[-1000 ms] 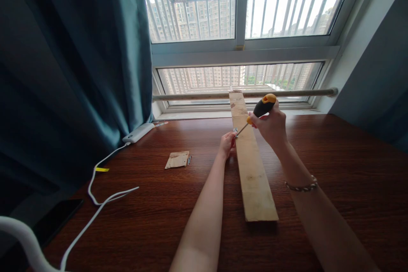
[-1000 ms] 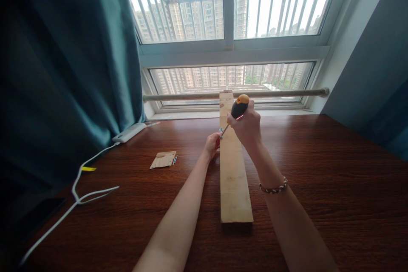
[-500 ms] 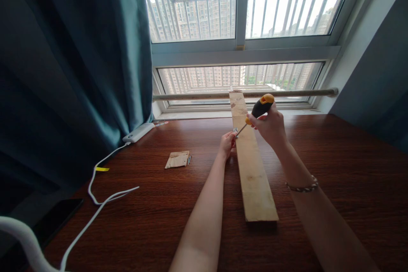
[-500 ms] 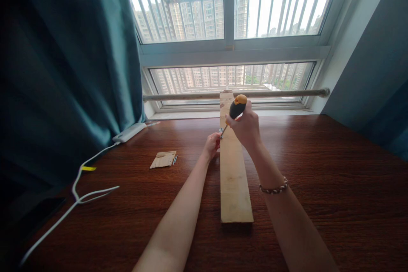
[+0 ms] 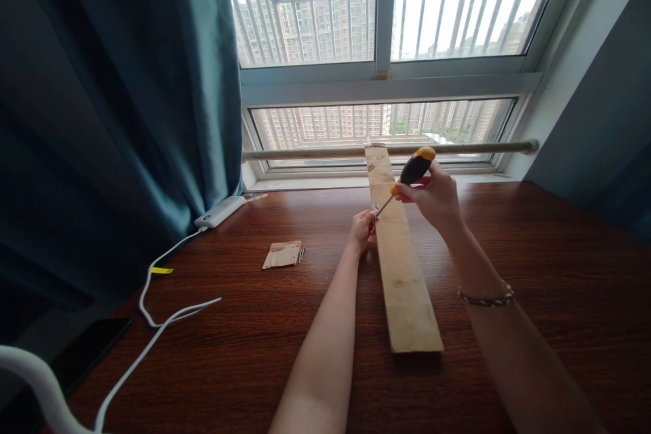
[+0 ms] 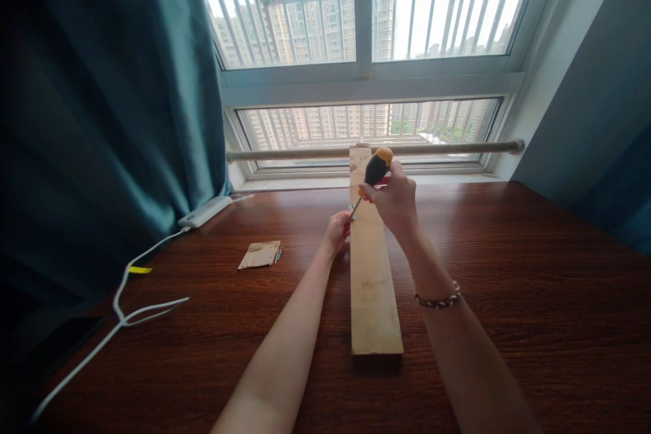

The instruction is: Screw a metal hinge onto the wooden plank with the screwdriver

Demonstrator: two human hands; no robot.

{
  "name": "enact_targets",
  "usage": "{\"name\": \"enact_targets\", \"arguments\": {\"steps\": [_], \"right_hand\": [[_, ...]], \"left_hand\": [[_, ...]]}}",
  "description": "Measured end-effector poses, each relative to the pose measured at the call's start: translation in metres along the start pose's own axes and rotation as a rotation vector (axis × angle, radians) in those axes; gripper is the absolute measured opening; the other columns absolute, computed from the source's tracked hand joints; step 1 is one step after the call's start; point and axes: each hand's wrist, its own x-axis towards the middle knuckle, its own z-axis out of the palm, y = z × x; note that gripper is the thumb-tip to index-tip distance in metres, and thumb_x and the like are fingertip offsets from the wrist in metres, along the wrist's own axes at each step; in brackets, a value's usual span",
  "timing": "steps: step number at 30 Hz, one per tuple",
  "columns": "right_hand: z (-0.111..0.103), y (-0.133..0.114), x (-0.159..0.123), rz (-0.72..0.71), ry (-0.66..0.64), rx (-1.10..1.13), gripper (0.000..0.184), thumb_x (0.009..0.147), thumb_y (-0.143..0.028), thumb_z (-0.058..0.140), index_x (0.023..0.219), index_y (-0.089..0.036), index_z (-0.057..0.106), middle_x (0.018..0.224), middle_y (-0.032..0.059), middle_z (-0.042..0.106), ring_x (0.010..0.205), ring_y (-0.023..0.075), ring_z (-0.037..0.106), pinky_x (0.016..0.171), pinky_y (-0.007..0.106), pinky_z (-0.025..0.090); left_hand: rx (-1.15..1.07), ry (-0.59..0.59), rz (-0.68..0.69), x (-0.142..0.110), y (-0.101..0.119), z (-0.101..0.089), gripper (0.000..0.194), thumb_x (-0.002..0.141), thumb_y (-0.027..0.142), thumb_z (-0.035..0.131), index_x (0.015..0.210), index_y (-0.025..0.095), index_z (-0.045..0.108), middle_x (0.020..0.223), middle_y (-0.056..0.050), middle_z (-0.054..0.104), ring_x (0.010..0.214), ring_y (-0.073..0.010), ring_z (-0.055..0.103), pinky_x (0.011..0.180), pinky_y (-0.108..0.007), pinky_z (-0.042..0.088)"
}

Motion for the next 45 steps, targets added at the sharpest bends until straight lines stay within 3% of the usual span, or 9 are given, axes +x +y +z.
{"name": "enact_targets", "arguments": {"steps": [3, 6, 8, 10, 12, 16, 21, 33, 45], "right_hand": [[0.004, 0.008, 0.001, -0.083, 0.180, -0.201, 0.045, 0.058, -0.047, 0.074, 0.084, -0.020, 0.051, 0.067, 0.0015, 0.064, 0.053, 0.0218, 0.063, 0.050, 0.034, 0.053], [0.006, 0.018, 0.004, -0.126, 0.404, -0.231, 0.041, 0.067, -0.052, 0.067, 0.086, -0.020, 0.049, 0.070, 0.0018, 0.064, 0.058, 0.0196, 0.063, 0.055, 0.031, 0.050], [0.000, 0.028, 0.010, -0.121, 0.547, -0.216, 0.039, 0.075, -0.053, 0.058, 0.091, -0.019, 0.049, 0.074, 0.0024, 0.064, 0.060, 0.0177, 0.062, 0.057, 0.029, 0.049], [-0.011, 0.042, 0.019, -0.068, 0.598, -0.263, 0.037, 0.080, -0.052, 0.052, 0.095, -0.018, 0.050, 0.078, 0.0036, 0.064, 0.063, 0.0171, 0.061, 0.059, 0.029, 0.047], [-0.025, 0.060, 0.029, 0.044, 0.490, -0.408, 0.036, 0.077, -0.050, 0.055, 0.093, -0.017, 0.054, 0.078, 0.0054, 0.065, 0.066, 0.0186, 0.061, 0.061, 0.029, 0.046], [-0.043, 0.103, 0.039, 0.343, 0.025, -0.788, 0.034, 0.074, -0.047, 0.059, 0.082, -0.014, 0.064, 0.073, 0.0112, 0.067, 0.074, 0.0252, 0.064, 0.064, 0.031, 0.045], [-0.037, 0.140, 0.033, 0.439, -0.247, -1.047, 0.038, 0.078, -0.041, 0.056, 0.092, -0.009, 0.069, 0.091, 0.0206, 0.068, 0.088, 0.0306, 0.065, 0.066, 0.032, 0.047], [-0.024, 0.163, 0.024, 0.513, -0.394, -1.051, 0.041, 0.068, -0.038, 0.066, 0.097, -0.008, 0.068, 0.095, 0.0212, 0.068, 0.089, 0.0327, 0.066, 0.067, 0.035, 0.051], [-0.022, 0.167, 0.021, 0.527, -0.409, -1.074, 0.047, 0.068, -0.040, 0.070, 0.102, -0.007, 0.064, 0.105, 0.0235, 0.065, 0.095, 0.0339, 0.064, 0.072, 0.037, 0.052]], "left_hand": [[-0.012, 0.005, 0.016, 0.000, 0.000, 0.001, 0.032, 0.059, 0.038, 0.073, 0.058, 0.014, 0.051, 0.046, 0.006, 0.040, 0.038, -0.0022, 0.028, 0.038, -0.020, 0.014], [-0.014, 0.008, 0.028, -0.001, 0.000, 0.001, 0.033, 0.059, 0.038, 0.073, 0.057, 0.014, 0.049, 0.044, 0.007, 0.036, 0.037, -0.0019, 0.026, 0.037, -0.019, 0.013], [0.000, 0.009, 0.031, -0.001, 0.000, 0.001, 0.032, 0.060, 0.037, 0.072, 0.057, 0.014, 0.050, 0.045, 0.007, 0.037, 0.037, -0.0020, 0.027, 0.037, -0.019, 0.013], [0.012, 0.014, 0.030, -0.001, 0.000, 0.001, 0.031, 0.060, 0.037, 0.072, 0.058, 0.014, 0.051, 0.046, 0.006, 0.039, 0.038, -0.0021, 0.028, 0.037, -0.019, 0.013], [0.017, 0.018, 0.025, 0.000, 0.001, 0.001, 0.031, 0.059, 0.037, 0.072, 0.059, 0.014, 0.052, 0.048, 0.006, 0.041, 0.038, -0.0022, 0.029, 0.037, -0.020, 0.013], [0.031, 0.028, 0.020, -0.001, 0.001, 0.002, 0.030, 0.059, 0.037, 0.072, 0.059, 0.014, 0.052, 0.049, 0.005, 0.042, 0.039, -0.0027, 0.031, 0.039, -0.020, 0.013], [0.036, 0.021, 0.023, -0.001, 0.001, 0.002, 0.029, 0.060, 0.037, 0.070, 0.061, 0.014, 0.053, 0.050, 0.004, 0.044, 0.040, -0.0031, 0.032, 0.039, -0.020, 0.013], [0.037, 0.047, 0.022, -0.003, 0.004, 0.005, 0.026, 0.061, 0.032, 0.068, 0.057, 0.014, 0.050, 0.049, 0.005, 0.040, 0.040, -0.0029, 0.028, 0.039, -0.020, 0.013], [0.055, 0.066, 0.027, -0.004, 0.005, 0.008, 0.024, 0.062, 0.032, 0.065, 0.058, 0.016, 0.047, 0.048, 0.007, 0.035, 0.039, -0.0031, 0.025, 0.037, -0.019, 0.012]]}}
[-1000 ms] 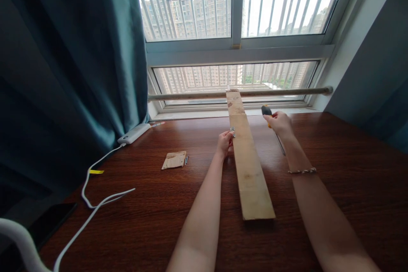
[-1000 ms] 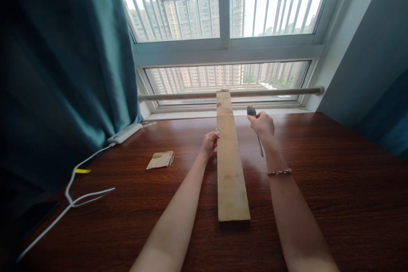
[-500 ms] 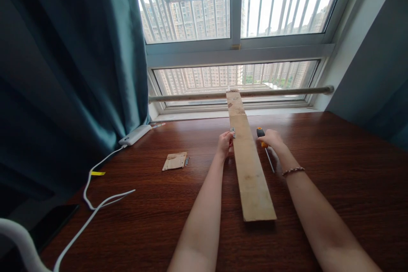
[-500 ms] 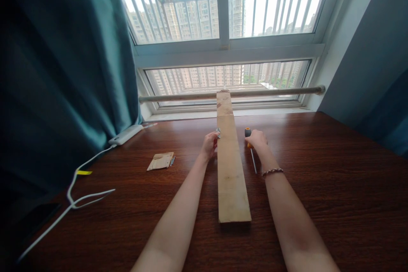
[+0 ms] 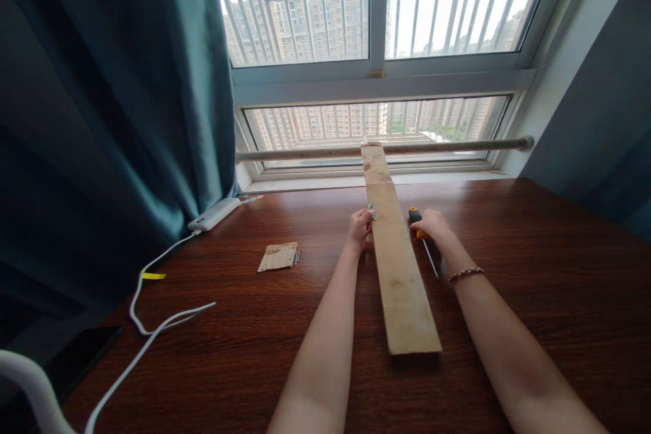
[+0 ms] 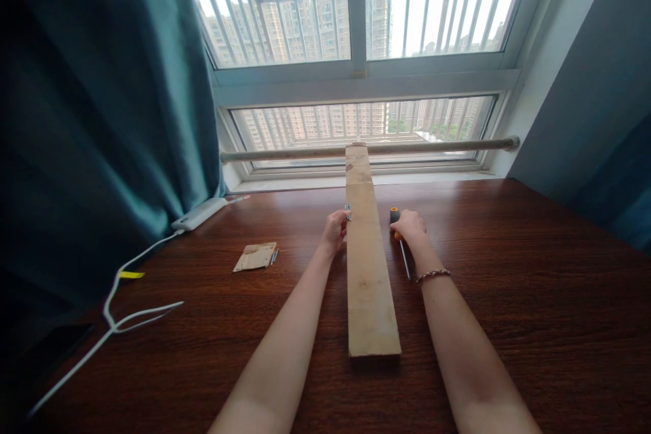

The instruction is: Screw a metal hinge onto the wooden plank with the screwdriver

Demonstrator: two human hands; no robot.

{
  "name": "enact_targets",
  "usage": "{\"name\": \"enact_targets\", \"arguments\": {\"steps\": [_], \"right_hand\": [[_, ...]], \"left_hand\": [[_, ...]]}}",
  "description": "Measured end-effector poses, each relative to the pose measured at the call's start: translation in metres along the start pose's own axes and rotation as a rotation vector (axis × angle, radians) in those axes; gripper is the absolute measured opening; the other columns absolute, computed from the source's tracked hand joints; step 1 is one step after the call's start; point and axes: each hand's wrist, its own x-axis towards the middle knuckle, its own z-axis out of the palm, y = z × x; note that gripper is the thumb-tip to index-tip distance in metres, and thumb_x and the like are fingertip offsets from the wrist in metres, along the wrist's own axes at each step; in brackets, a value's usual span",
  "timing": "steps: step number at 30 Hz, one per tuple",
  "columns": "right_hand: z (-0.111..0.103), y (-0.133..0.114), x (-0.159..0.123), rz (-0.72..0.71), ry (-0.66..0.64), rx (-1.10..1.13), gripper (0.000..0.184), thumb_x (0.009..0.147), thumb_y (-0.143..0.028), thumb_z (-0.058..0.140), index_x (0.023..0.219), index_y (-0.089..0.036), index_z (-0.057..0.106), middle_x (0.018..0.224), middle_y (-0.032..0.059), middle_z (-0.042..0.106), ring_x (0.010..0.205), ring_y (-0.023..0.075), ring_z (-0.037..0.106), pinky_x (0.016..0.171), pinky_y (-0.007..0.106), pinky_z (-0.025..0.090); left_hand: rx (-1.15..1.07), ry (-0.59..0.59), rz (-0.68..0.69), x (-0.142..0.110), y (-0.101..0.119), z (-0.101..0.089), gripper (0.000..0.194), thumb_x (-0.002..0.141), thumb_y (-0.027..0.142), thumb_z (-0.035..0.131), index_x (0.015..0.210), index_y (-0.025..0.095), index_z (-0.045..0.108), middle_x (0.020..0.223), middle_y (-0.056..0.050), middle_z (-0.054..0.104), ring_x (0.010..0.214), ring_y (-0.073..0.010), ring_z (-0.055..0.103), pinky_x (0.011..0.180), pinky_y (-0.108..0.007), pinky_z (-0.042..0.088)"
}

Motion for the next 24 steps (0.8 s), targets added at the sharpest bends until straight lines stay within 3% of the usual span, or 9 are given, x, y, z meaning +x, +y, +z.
{"name": "enact_targets", "arguments": {"steps": [8, 10, 12, 14, 15, 19, 21, 24], "right_hand": [[0.000, 0.002, -0.001, -0.013, -0.020, 0.021, 0.047, 0.068, -0.047, 0.072, 0.095, -0.009, 0.064, 0.100, 0.0213, 0.066, 0.093, 0.0319, 0.064, 0.071, 0.034, 0.051], [-0.004, -0.001, -0.002, -0.020, 0.071, 0.059, 0.049, 0.070, -0.050, 0.069, 0.096, -0.009, 0.062, 0.099, 0.0213, 0.066, 0.094, 0.0311, 0.063, 0.072, 0.034, 0.049], [-0.012, -0.009, -0.006, -0.099, 0.258, 0.179, 0.043, 0.076, -0.048, 0.065, 0.096, -0.010, 0.061, 0.095, 0.0177, 0.067, 0.089, 0.0264, 0.063, 0.074, 0.032, 0.047], [-0.020, -0.022, -0.012, -0.273, 0.418, 0.365, 0.032, 0.079, -0.044, 0.062, 0.089, -0.013, 0.062, 0.085, 0.0109, 0.068, 0.079, 0.0201, 0.063, 0.072, 0.028, 0.045], [-0.023, -0.029, -0.017, -0.384, 0.439, 0.455, 0.029, 0.080, -0.043, 0.061, 0.084, -0.015, 0.063, 0.080, 0.0079, 0.067, 0.074, 0.0175, 0.062, 0.070, 0.026, 0.045], [-0.021, -0.058, -0.035, -0.736, 0.245, 0.567, 0.027, 0.072, -0.045, 0.067, 0.073, -0.018, 0.065, 0.071, 0.0017, 0.066, 0.065, 0.0141, 0.057, 0.060, 0.023, 0.041], [-0.014, -0.067, -0.042, -0.782, 0.214, 0.474, 0.022, 0.067, -0.041, 0.072, 0.069, -0.019, 0.066, 0.070, 0.0001, 0.066, 0.068, 0.0148, 0.056, 0.061, 0.023, 0.039], [-0.004, -0.073, -0.047, -0.722, 0.286, 0.396, 0.015, 0.066, -0.034, 0.072, 0.066, -0.020, 0.067, 0.070, -0.0002, 0.066, 0.072, 0.0158, 0.056, 0.063, 0.023, 0.037]], "left_hand": [[-0.029, -0.006, -0.025, 0.001, -0.001, -0.002, 0.026, 0.060, 0.033, 0.069, 0.061, 0.015, 0.050, 0.049, 0.006, 0.038, 0.041, -0.0027, 0.027, 0.038, -0.019, 0.014], [-0.036, -0.009, -0.026, 0.001, -0.001, -0.002, 0.027, 0.060, 0.033, 0.069, 0.061, 0.015, 0.050, 0.050, 0.006, 0.038, 0.041, -0.0026, 0.028, 0.038, -0.018, 0.014], [-0.039, -0.011, -0.019, 0.001, -0.002, -0.002, 0.027, 0.060, 0.033, 0.069, 0.060, 0.015, 0.050, 0.049, 0.006, 0.038, 0.040, -0.0024, 0.027, 0.037, -0.019, 0.012], [-0.037, -0.016, -0.011, 0.002, -0.002, -0.002, 0.027, 0.060, 0.034, 0.069, 0.059, 0.015, 0.049, 0.048, 0.006, 0.037, 0.039, -0.0022, 0.026, 0.037, -0.019, 0.011], [-0.034, -0.018, -0.008, 0.002, -0.002, -0.002, 0.027, 0.060, 0.034, 0.068, 0.059, 0.015, 0.049, 0.048, 0.007, 0.038, 0.039, -0.0022, 0.026, 0.037, -0.020, 0.011], [-0.033, -0.027, -0.002, 0.002, -0.002, -0.002, 0.026, 0.061, 0.034, 0.068, 0.060, 0.015, 0.051, 0.047, 0.007, 0.037, 0.038, -0.0020, 0.025, 0.037, -0.021, 0.010], [-0.035, -0.033, -0.014, 0.003, -0.002, -0.002, 0.024, 0.061, 0.033, 0.068, 0.062, 0.014, 0.053, 0.046, 0.007, 0.037, 0.038, -0.0021, 0.026, 0.037, -0.021, 0.012], [-0.053, -0.039, -0.029, 0.003, -0.002, -0.002, 0.026, 0.060, 0.034, 0.070, 0.063, 0.013, 0.055, 0.045, 0.007, 0.038, 0.037, -0.0021, 0.027, 0.038, -0.021, 0.013]]}}
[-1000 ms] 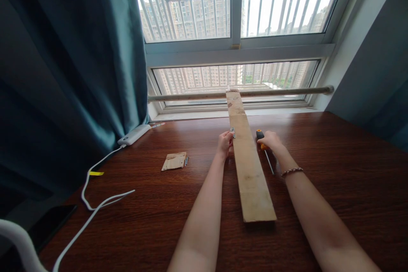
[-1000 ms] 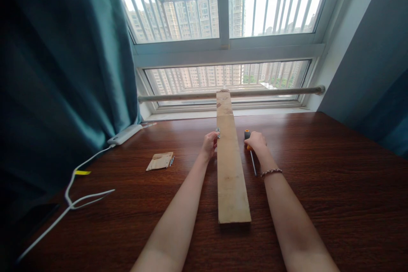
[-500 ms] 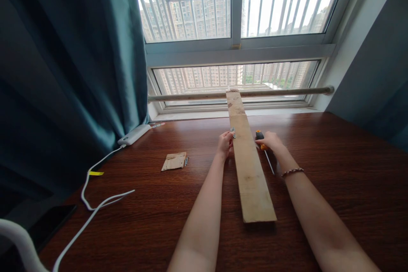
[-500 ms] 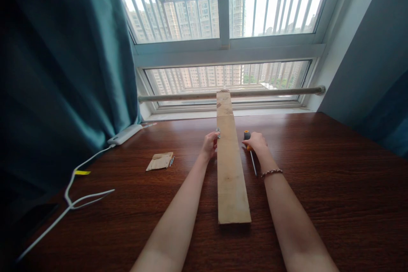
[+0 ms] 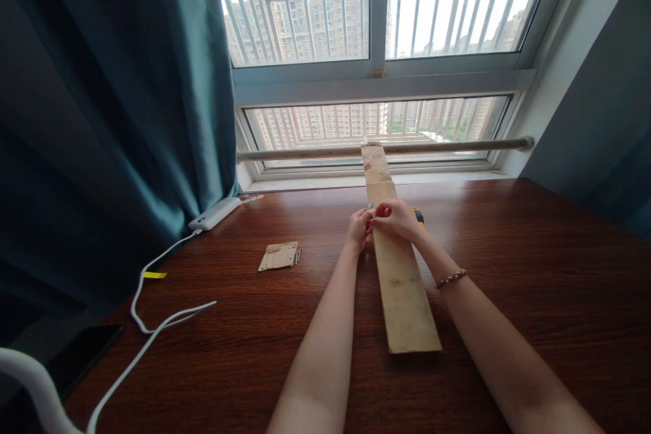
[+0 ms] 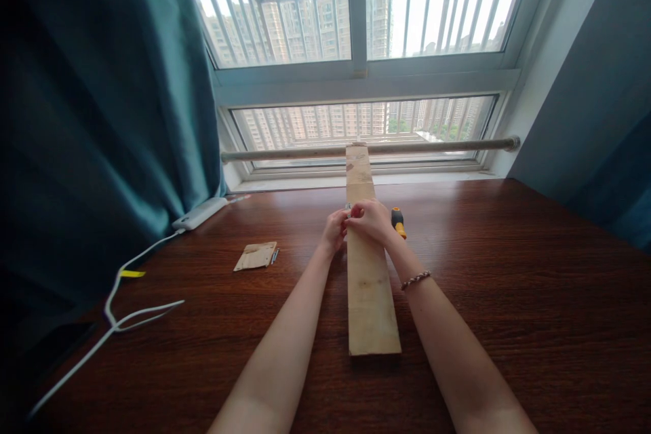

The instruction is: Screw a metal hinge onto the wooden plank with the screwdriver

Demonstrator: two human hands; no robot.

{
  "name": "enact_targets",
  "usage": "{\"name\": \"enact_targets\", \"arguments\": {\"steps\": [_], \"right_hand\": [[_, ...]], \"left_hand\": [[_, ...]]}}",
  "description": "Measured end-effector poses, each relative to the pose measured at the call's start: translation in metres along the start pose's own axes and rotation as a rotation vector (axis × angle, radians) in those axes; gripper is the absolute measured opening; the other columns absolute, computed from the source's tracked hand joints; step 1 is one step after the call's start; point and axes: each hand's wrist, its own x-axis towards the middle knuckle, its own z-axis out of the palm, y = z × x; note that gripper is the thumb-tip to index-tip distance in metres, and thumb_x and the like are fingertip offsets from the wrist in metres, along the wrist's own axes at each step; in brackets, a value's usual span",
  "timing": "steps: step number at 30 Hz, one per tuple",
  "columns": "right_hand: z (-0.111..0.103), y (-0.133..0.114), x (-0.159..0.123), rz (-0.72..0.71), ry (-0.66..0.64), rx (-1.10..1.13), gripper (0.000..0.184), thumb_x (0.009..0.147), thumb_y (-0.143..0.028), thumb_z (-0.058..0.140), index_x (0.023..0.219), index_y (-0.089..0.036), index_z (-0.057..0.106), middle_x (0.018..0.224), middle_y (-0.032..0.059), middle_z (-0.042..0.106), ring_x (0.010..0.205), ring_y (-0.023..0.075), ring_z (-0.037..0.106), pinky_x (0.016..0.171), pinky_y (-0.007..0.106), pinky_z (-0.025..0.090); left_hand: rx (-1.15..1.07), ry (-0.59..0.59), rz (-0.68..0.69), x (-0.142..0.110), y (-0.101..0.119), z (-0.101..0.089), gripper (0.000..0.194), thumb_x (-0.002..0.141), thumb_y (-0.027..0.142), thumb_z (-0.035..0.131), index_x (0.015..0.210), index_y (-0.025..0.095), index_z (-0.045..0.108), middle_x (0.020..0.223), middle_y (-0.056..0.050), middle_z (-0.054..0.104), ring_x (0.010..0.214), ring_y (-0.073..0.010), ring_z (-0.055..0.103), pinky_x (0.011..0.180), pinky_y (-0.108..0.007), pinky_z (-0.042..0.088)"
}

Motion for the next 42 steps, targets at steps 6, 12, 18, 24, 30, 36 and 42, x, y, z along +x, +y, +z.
{"name": "enact_targets", "arguments": {"steps": [6, 12, 18, 24, 30, 36, 42], "right_hand": [[0.006, 0.000, -0.001, 0.093, 0.039, 0.030, 0.013, 0.070, -0.034, 0.068, 0.072, -0.022, 0.072, 0.071, -0.0005, 0.069, 0.069, 0.0146, 0.059, 0.060, 0.022, 0.038], [0.007, 0.004, -0.002, 0.068, 0.048, 0.032, 0.012, 0.071, -0.035, 0.069, 0.073, -0.024, 0.073, 0.072, -0.0012, 0.069, 0.072, 0.0152, 0.059, 0.064, 0.023, 0.039], [0.007, 0.005, -0.001, 0.065, 0.013, 0.039, 0.013, 0.072, -0.036, 0.069, 0.075, -0.023, 0.072, 0.073, -0.0010, 0.069, 0.070, 0.0144, 0.059, 0.062, 0.022, 0.038], [0.006, 0.003, -0.003, 0.043, 0.024, 0.028, 0.011, 0.072, -0.033, 0.068, 0.076, -0.023, 0.071, 0.073, -0.0011, 0.068, 0.070, 0.0143, 0.059, 0.061, 0.022, 0.037], [0.006, 0.003, 0.001, 0.052, 0.057, 0.331, 0.025, 0.075, -0.043, 0.063, 0.075, -0.018, 0.067, 0.072, 0.0021, 0.067, 0.066, 0.0148, 0.058, 0.062, 0.024, 0.042], [0.008, 0.006, 0.008, 0.220, 0.154, 0.638, 0.039, 0.070, -0.054, 0.061, 0.079, -0.016, 0.059, 0.075, 0.0055, 0.068, 0.057, 0.0132, 0.056, 0.051, 0.023, 0.042], [0.010, 0.009, 0.009, 0.292, 0.172, 0.523, 0.030, 0.068, -0.045, 0.064, 0.076, -0.016, 0.065, 0.074, 0.0065, 0.070, 0.059, 0.0156, 0.060, 0.048, 0.022, 0.042]], "left_hand": [[-0.023, -0.002, -0.009, 0.000, -0.002, -0.001, 0.026, 0.059, 0.034, 0.070, 0.064, 0.013, 0.057, 0.047, 0.006, 0.041, 0.038, -0.0022, 0.029, 0.038, -0.020, 0.014], [-0.005, -0.011, 0.019, 0.001, -0.003, -0.003, 0.026, 0.060, 0.035, 0.069, 0.063, 0.013, 0.057, 0.045, 0.006, 0.040, 0.037, -0.0025, 0.028, 0.038, -0.021, 0.013], [0.009, 0.001, 0.034, 0.002, -0.004, -0.005, 0.024, 0.061, 0.034, 0.068, 0.063, 0.012, 0.058, 0.045, 0.005, 0.041, 0.037, -0.0026, 0.027, 0.038, -0.022, 0.013], [0.022, 0.019, 0.037, 0.003, -0.005, -0.004, 0.024, 0.061, 0.034, 0.067, 0.060, 0.012, 0.058, 0.044, 0.006, 0.039, 0.037, -0.0028, 0.026, 0.039, -0.021, 0.014], [0.016, 0.027, 0.047, 0.003, -0.005, -0.004, 0.023, 0.062, 0.032, 0.066, 0.057, 0.014, 0.053, 0.043, 0.007, 0.035, 0.036, -0.0028, 0.026, 0.038, -0.021, 0.013], [0.014, 0.028, 0.050, 0.004, -0.007, -0.005, 0.029, 0.062, 0.036, 0.069, 0.057, 0.014, 0.051, 0.043, 0.007, 0.037, 0.036, -0.0019, 0.025, 0.038, -0.021, 0.013], [0.012, 0.024, 0.050, 0.005, -0.008, -0.005, 0.029, 0.061, 0.038, 0.071, 0.061, 0.014, 0.054, 0.044, 0.007, 0.039, 0.036, -0.0021, 0.026, 0.038, -0.021, 0.013]]}}
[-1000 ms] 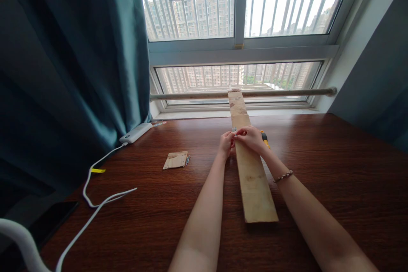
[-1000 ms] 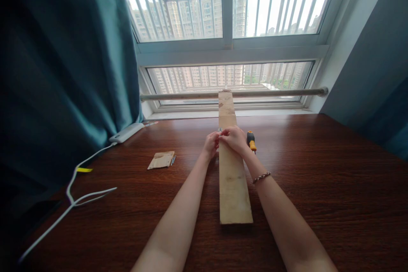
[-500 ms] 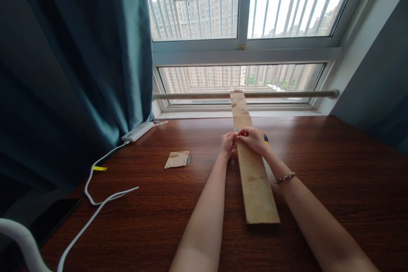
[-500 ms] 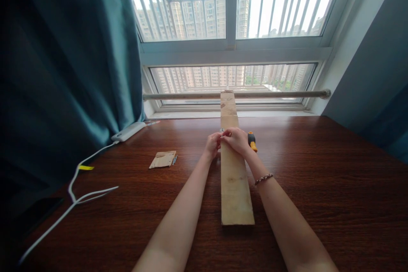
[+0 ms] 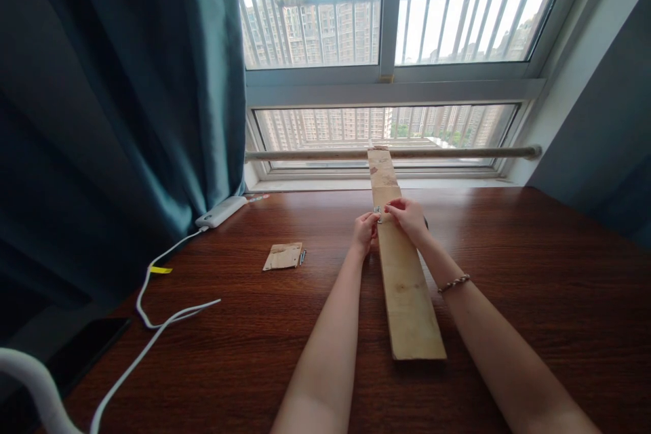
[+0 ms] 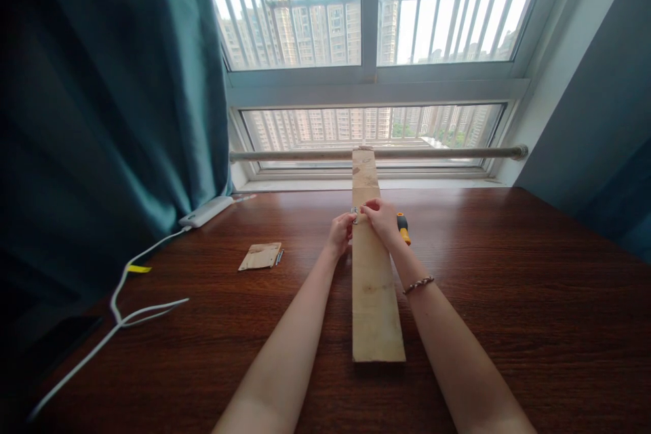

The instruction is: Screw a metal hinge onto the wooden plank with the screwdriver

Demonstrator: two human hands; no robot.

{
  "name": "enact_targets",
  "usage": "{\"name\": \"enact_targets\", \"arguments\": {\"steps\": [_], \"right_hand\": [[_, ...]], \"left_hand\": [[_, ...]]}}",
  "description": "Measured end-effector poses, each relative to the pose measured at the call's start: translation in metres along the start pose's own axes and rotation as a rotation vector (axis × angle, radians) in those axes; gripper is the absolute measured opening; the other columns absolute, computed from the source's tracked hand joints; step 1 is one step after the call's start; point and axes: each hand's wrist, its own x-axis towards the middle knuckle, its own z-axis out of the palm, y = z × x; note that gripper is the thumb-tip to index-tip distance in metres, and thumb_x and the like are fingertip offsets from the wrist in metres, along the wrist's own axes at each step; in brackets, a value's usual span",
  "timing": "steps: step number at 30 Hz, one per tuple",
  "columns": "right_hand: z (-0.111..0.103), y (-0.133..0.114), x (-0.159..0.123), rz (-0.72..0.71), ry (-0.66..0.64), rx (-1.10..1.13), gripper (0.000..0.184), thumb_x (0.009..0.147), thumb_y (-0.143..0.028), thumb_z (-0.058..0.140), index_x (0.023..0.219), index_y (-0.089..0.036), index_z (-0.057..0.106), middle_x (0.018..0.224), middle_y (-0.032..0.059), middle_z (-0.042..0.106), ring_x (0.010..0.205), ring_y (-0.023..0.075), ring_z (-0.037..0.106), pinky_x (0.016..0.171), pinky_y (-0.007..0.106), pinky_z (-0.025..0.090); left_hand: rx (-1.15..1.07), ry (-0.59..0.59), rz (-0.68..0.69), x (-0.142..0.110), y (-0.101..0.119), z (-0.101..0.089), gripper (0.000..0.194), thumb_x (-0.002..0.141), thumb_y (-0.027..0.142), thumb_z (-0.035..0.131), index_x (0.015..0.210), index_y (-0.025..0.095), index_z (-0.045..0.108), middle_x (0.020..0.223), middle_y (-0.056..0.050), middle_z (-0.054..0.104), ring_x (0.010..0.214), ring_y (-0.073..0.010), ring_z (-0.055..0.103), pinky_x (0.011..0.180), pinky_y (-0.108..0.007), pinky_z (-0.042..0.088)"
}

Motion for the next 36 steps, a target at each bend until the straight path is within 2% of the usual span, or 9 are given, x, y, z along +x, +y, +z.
{"name": "enact_targets", "arguments": {"steps": [4, 9, 15, 22, 29, 36], "right_hand": [[0.005, -0.001, 0.004, 0.043, -0.001, -0.229, 0.023, 0.068, -0.039, 0.066, 0.077, -0.019, 0.072, 0.073, 0.0037, 0.071, 0.069, 0.0188, 0.065, 0.056, 0.023, 0.046], [0.008, -0.002, 0.011, 0.112, -0.059, -0.311, 0.021, 0.065, -0.035, 0.070, 0.078, -0.020, 0.075, 0.068, 0.0017, 0.071, 0.067, 0.0182, 0.065, 0.055, 0.022, 0.047], [0.010, 0.000, 0.011, 0.095, -0.042, -0.271, 0.018, 0.065, -0.034, 0.070, 0.075, -0.020, 0.075, 0.063, 0.0017, 0.070, 0.064, 0.0185, 0.065, 0.056, 0.024, 0.049], [0.016, 0.001, 0.011, 0.168, 0.040, -0.182, 0.017, 0.060, -0.031, 0.073, 0.073, -0.020, 0.075, 0.068, 0.0015, 0.071, 0.065, 0.0170, 0.065, 0.060, 0.023, 0.050], [0.015, -0.004, 0.009, 0.185, 0.080, -0.244, 0.020, 0.060, -0.032, 0.074, 0.077, -0.021, 0.076, 0.074, 0.0028, 0.073, 0.069, 0.0178, 0.066, 0.060, 0.023, 0.048], [0.015, -0.006, 0.008, 0.197, 0.078, -0.210, 0.020, 0.060, -0.031, 0.074, 0.077, -0.021, 0.076, 0.074, 0.0031, 0.072, 0.069, 0.0178, 0.066, 0.062, 0.023, 0.048]], "left_hand": [[0.002, -0.001, -0.010, 0.000, 0.001, 0.001, 0.029, 0.061, 0.038, 0.071, 0.062, 0.014, 0.054, 0.043, 0.007, 0.038, 0.035, -0.0026, 0.026, 0.037, -0.021, 0.013], [-0.005, 0.017, -0.002, -0.001, 0.000, 0.002, 0.031, 0.061, 0.038, 0.070, 0.059, 0.015, 0.050, 0.042, 0.008, 0.035, 0.036, -0.0026, 0.026, 0.038, -0.022, 0.013], [-0.010, 0.006, -0.006, -0.002, 0.002, 0.004, 0.032, 0.059, 0.039, 0.071, 0.060, 0.015, 0.050, 0.041, 0.008, 0.035, 0.035, -0.0025, 0.026, 0.037, -0.021, 0.012], [0.009, -0.003, 0.021, -0.002, 0.001, 0.003, 0.033, 0.061, 0.041, 0.069, 0.060, 0.015, 0.049, 0.042, 0.009, 0.035, 0.035, -0.0019, 0.026, 0.037, -0.020, 0.012], [0.015, 0.004, 0.022, -0.002, 0.003, 0.004, 0.031, 0.062, 0.039, 0.067, 0.059, 0.016, 0.046, 0.040, 0.009, 0.033, 0.033, -0.0021, 0.025, 0.035, -0.020, 0.012], [0.021, 0.002, 0.016, -0.002, 0.002, 0.004, 0.030, 0.062, 0.038, 0.067, 0.059, 0.017, 0.046, 0.040, 0.009, 0.033, 0.033, -0.0022, 0.024, 0.035, -0.020, 0.012]]}}
